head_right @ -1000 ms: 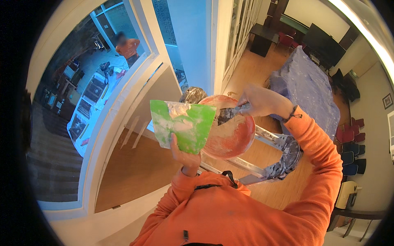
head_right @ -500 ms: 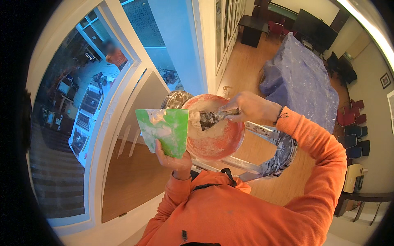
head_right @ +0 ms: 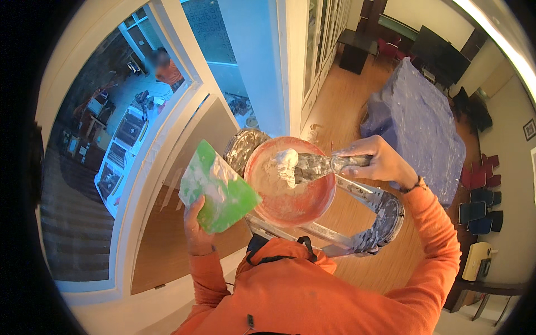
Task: The person applies adhesive to a wall section using a putty knife, then positions and smooths a large sheet of white wallpaper onto the wall using a green plastic smoother. The person works on a wall adjacent to a window, smoothing the paper from the center outward to remove air bubbles.
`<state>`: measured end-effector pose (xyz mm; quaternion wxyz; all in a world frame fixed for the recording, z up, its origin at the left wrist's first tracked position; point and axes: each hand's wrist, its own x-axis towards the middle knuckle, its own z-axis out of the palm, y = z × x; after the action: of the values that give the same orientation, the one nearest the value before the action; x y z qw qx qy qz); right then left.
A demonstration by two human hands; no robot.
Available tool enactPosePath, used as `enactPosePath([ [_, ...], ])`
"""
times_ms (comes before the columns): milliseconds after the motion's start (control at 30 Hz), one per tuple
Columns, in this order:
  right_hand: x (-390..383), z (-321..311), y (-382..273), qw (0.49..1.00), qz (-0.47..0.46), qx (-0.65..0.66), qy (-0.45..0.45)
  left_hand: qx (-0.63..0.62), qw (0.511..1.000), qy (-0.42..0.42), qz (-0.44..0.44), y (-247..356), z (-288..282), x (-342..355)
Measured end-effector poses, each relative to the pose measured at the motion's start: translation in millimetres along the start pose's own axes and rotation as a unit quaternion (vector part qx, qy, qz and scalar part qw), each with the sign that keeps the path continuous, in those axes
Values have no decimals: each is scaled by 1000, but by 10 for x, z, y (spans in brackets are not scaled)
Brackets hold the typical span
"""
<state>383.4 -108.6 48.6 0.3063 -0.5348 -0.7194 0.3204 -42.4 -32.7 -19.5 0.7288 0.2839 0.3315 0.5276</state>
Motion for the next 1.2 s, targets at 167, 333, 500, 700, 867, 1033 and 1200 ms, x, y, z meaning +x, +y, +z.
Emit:
enactPosePath([
  [167, -187, -96, -312, 990, -59, -87, 99, 17, 994, -53, -89, 128, 111, -103],
  [333, -278, -4, -499, 944, -169, -174, 224, 6, 977, -111, -182, 70, 471, -123],
  [500, -268, 102, -487, 905, -270, -236, 230, -76, 940, -174, -285, -145, 713, 22],
  [700, -297, 119, -535, 850, -316, -338, 253, -89, 940, -196, -266, -146, 1033, -15],
  [867, -325, 163, -578, 835, -309, -355, 284, -148, 938, -201, -241, -187, 1081, -45],
  [1033, -322, 122, -584, 841, -294, -365, 271, -171, 950, -165, -201, -93, 991, -105],
  [1200, -422, 56, -606, 861, -246, -373, 245, -120, 974, -146, -124, 89, 944, -173],
])
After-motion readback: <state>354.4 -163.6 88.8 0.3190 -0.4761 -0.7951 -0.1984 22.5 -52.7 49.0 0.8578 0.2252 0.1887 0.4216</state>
